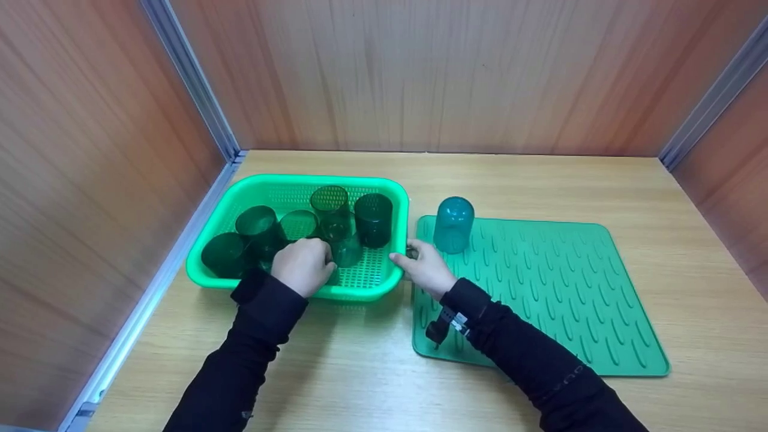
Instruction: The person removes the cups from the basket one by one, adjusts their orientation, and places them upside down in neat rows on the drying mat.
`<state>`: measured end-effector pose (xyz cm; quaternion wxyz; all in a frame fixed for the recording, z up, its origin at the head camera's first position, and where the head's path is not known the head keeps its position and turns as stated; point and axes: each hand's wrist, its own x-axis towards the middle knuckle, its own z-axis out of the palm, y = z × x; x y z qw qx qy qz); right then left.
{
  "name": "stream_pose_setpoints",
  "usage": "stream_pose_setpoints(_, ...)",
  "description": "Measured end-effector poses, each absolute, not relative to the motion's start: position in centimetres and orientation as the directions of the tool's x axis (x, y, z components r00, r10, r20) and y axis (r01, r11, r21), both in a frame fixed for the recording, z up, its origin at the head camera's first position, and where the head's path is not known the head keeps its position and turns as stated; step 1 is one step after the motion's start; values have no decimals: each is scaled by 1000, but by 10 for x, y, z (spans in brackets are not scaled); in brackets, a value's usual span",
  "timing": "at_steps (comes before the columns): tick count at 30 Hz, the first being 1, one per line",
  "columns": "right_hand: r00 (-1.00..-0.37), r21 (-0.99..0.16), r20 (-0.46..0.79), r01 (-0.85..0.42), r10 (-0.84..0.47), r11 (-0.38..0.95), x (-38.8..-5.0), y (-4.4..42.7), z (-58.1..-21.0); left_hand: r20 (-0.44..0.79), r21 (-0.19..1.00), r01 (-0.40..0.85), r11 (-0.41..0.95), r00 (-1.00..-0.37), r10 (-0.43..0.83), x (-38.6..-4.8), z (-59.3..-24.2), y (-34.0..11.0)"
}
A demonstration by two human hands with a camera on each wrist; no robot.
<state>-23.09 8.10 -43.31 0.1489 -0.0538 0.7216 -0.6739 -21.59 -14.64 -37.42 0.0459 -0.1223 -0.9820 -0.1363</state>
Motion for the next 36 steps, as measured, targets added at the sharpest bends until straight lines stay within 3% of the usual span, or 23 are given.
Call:
stream_pose_setpoints(15, -959, -991, -136, 133, -250, 28, -230, 78, -435, 287, 234, 307, 922, -928, 236, -211, -376, -146)
stream_pose_setpoints(24, -959, -991, -136, 128, -250, 47, -230, 80, -435, 423, 306, 382, 872, -875, 235, -200, -363, -141)
stream_pose_setpoints(36, -938, -986, -151, 167, -311, -24, -228, 86, -437, 577, 401, 465, 789, -798, 177, -187, -341, -127)
